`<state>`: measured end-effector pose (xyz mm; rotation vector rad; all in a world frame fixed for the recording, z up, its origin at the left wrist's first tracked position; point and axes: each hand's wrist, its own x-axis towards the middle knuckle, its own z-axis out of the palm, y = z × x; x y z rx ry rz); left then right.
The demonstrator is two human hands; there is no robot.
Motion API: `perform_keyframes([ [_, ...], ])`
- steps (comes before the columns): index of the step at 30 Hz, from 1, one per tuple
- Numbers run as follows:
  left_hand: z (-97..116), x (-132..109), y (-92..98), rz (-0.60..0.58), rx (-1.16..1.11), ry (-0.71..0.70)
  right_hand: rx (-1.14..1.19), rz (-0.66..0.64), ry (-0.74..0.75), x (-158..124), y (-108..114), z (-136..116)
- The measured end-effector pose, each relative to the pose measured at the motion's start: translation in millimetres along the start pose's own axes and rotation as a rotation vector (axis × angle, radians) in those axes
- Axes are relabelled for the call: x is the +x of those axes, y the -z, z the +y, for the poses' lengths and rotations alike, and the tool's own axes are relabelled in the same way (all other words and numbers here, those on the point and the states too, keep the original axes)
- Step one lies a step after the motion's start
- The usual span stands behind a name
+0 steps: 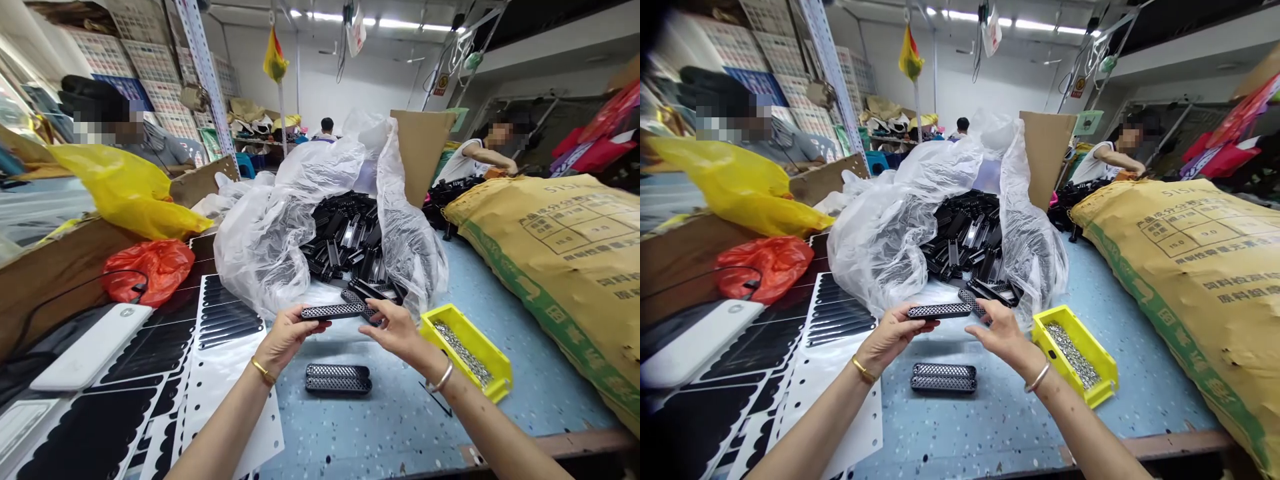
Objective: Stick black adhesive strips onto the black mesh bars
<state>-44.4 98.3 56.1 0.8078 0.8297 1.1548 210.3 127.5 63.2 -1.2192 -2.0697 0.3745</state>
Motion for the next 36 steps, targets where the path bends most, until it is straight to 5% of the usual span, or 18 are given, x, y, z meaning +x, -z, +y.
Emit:
perform_keyframes([
  [6, -11, -9, 8.6, -0.104, 0.237, -0.011, 0.069, -0.179, 0.001, -16, -11, -16],
  [10, -23, -14, 20.3, -0.043, 0.438, -0.030, 0.062, -0.262, -0.050, -39, -24, -7],
  [20, -32, -16, 29.5, 0.003, 0.240, -0.007, 0.300, -0.133, -0.215, -56, -39, 3],
  [27, -21, -16, 13.0, 0.061, 0.206, -0.022, 0.815, -0.111, -0.681, -40, -25, -19],
  [32, -21, -16, 6.7, 0.129, 0.268, 0.030, 0.790, -0.344, -0.505, -34, -9, -25],
  [36, -29, -11, 9.0, 0.143, 0.509, 0.041, 0.386, -0.361, -0.287, -35, -10, -18],
])
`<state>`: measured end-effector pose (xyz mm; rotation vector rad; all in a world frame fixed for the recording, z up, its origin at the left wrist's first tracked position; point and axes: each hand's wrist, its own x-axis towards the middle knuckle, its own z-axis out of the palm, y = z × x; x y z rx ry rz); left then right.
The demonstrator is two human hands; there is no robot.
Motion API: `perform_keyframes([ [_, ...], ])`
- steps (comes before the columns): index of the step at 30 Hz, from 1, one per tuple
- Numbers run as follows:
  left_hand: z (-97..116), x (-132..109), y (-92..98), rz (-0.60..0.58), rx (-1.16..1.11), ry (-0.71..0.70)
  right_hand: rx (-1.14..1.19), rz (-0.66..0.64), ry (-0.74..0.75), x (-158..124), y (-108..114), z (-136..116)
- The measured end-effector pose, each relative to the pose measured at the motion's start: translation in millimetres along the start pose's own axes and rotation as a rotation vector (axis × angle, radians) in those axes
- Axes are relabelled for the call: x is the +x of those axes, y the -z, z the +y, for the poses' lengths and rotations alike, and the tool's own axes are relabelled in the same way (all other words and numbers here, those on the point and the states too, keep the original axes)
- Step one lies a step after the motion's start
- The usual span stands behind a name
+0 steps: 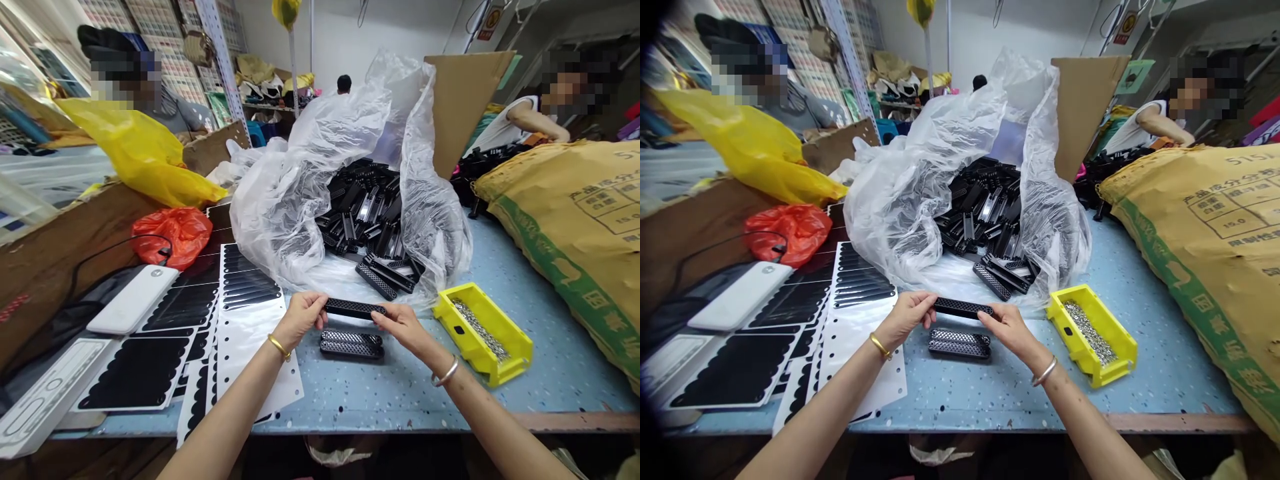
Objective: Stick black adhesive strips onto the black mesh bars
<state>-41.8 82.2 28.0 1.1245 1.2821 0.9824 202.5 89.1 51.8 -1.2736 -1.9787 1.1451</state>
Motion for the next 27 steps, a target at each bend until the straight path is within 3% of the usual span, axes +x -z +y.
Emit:
perform_keyframes([
  [4, -10, 4, -2.1, 0.003, 0.376, -0.079, -0.381, 0.004, 0.075, 5, -7, 19],
  [10, -12, -1, -1.9, -0.008, 0.594, -0.204, -0.743, -0.038, 0.089, 1, -13, 22],
  [16, -9, -6, 1.8, -0.101, 0.770, -0.263, -0.703, -0.034, 0.156, -9, -6, 17],
  [18, -9, -5, 3.8, -0.122, 0.801, -0.283, -0.671, 0.028, 0.153, -7, -2, 27],
  [23, 4, 3, 7.4, -0.030, 0.818, -0.280, -0.764, 0.402, 0.100, 18, 15, 56],
  [27, 23, 15, 2.8, 0.012, 0.822, -0.290, -0.917, 0.355, -0.057, 45, 24, 57],
])
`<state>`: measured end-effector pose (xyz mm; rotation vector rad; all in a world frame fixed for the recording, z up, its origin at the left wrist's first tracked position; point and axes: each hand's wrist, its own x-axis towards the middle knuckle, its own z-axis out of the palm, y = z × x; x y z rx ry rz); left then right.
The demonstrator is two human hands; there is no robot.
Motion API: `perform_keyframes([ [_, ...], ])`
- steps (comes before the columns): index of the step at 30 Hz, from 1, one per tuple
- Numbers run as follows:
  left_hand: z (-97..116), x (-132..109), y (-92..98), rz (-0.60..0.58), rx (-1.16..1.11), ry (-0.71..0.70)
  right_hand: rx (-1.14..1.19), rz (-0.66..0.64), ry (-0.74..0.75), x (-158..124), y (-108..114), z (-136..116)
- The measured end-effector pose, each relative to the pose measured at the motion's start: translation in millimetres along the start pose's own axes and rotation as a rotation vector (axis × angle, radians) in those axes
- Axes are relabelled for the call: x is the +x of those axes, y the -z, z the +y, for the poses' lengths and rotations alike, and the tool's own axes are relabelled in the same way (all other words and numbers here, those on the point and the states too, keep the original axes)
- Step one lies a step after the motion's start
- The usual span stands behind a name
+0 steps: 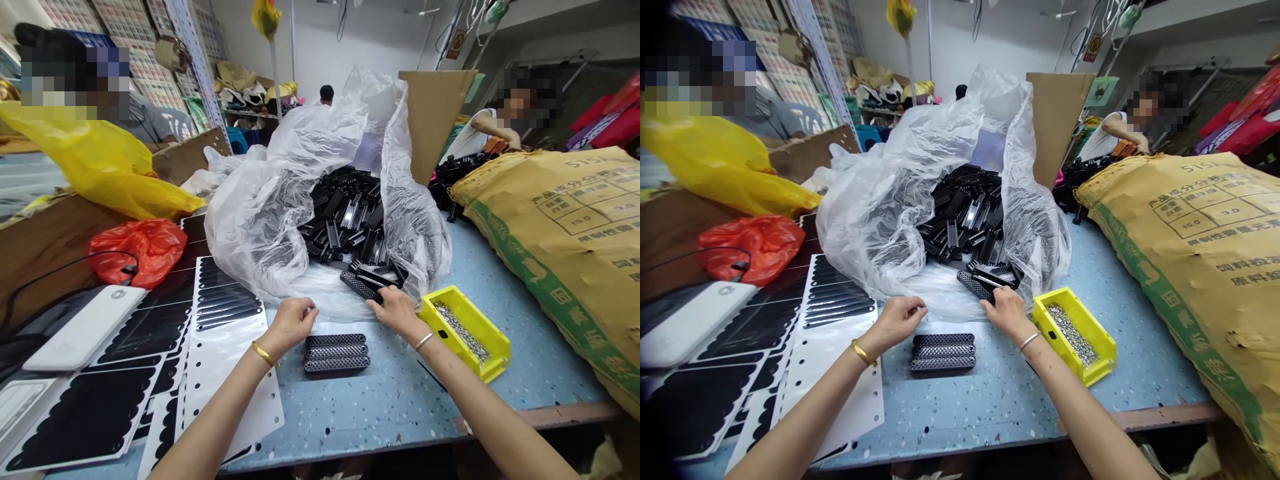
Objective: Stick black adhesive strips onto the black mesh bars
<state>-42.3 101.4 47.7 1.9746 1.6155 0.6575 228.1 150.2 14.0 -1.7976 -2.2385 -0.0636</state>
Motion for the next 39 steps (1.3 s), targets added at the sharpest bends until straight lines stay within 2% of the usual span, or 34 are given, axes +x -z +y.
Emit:
perform_keyframes([
  [3, 10, 7, 3.9, 0.046, -0.019, 0.002, 0.002, -0.061, 0.025, 8, 8, -3],
  [5, 14, 3, 6.8, 0.091, -0.058, -0.005, 0.079, -0.003, 0.066, -1, 19, -4],
  [7, 17, -10, 10.4, 0.136, -0.115, -0.019, 0.212, 0.066, 0.151, -21, 34, -7],
  [9, 19, -34, 12.6, 0.142, -0.192, -0.039, 0.351, 0.044, 0.275, -51, 50, -14],
  [12, 18, -82, 6.7, 0.032, -0.305, -0.074, 0.494, -0.094, 0.424, -100, 64, -29],
  [15, 9, -124, -12.3, -0.112, -0.268, -0.062, 0.521, -0.221, 0.440, -134, 58, -44],
  [18, -2, -145, -32.7, -0.082, -0.125, 0.016, 0.550, -0.188, 0.368, -148, 38, -49],
  [23, -6, -142, -45.5, -0.066, 0.050, 0.102, 0.579, 0.010, 0.197, -152, 12, -35],
  [26, -5, -135, -45.5, -0.067, 0.150, 0.095, 0.517, -0.001, 0.151, -150, 8, -31],
  [29, -6, -126, -44.3, -0.062, 0.228, 0.073, 0.426, -0.017, 0.192, -146, 6, -37],
  [32, -8, -119, -42.4, -0.050, 0.275, 0.067, 0.396, -0.005, 0.194, -142, 8, -44],
  [35, -11, -117, -39.4, -0.031, 0.258, 0.058, 0.417, -0.030, 0.195, -134, 16, -38],
  [37, -13, -118, -36.4, -0.002, 0.217, 0.045, 0.408, 0.035, 0.205, -118, 24, -26],
  [39, -14, -116, -32.1, 0.058, 0.167, 0.024, 0.345, 0.160, 0.209, -90, 33, -12],
])
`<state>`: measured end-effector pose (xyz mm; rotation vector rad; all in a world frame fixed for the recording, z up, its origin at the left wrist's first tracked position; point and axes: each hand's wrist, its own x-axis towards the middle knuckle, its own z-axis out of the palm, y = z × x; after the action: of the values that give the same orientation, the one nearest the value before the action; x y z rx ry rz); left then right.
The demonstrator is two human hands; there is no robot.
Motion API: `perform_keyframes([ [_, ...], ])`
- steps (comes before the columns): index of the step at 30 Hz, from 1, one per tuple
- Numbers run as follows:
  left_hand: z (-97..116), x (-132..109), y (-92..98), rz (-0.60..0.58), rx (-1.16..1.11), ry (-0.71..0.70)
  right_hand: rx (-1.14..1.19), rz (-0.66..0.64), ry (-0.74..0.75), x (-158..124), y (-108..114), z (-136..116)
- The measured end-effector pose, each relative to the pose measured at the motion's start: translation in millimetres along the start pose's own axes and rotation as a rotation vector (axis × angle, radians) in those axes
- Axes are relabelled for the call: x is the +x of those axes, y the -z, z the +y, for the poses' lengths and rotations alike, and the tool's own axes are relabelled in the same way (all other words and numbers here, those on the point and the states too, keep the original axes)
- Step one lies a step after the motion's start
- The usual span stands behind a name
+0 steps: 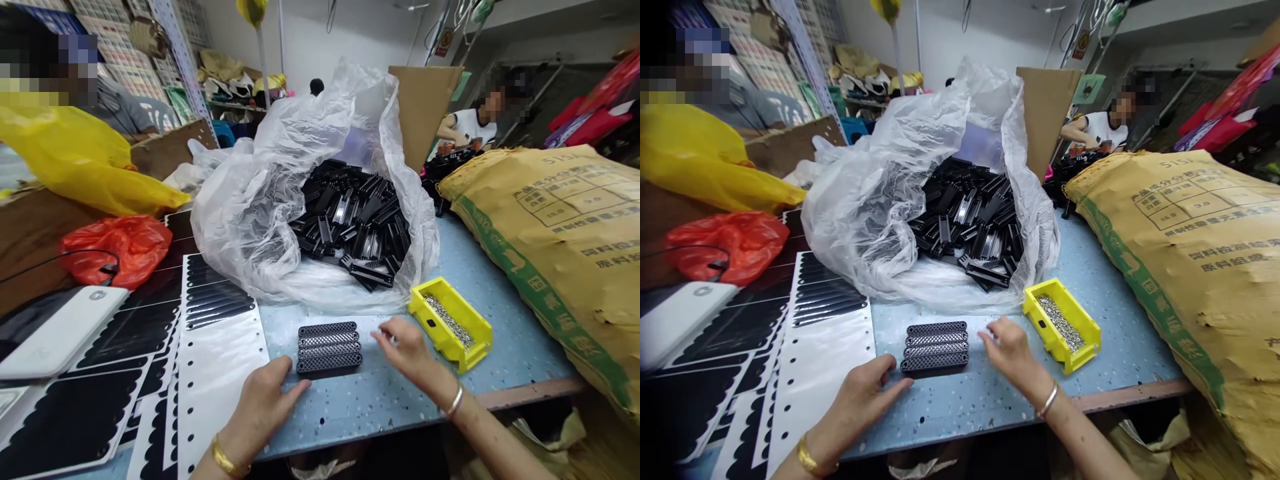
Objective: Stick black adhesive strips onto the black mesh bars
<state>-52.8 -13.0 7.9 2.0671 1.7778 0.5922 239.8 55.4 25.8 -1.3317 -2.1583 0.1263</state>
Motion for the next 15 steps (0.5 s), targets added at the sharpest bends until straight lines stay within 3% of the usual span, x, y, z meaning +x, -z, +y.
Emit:
perform_keyframes([
  [3, 1, 13, 8.1, 0.124, -0.079, -0.058, -0.203, -0.045, -0.052, 55, 7, 24],
  [7, 14, 44, 19.4, 0.235, -0.115, -0.165, -0.509, -0.341, -0.231, 114, -3, 40],
  [11, 28, 70, 24.8, 0.263, -0.123, -0.262, -0.520, -0.398, -0.242, 131, -6, 46],
  [15, 40, 81, 27.2, 0.317, -0.183, -0.340, -0.493, -0.317, -0.249, 118, 18, 31],
])
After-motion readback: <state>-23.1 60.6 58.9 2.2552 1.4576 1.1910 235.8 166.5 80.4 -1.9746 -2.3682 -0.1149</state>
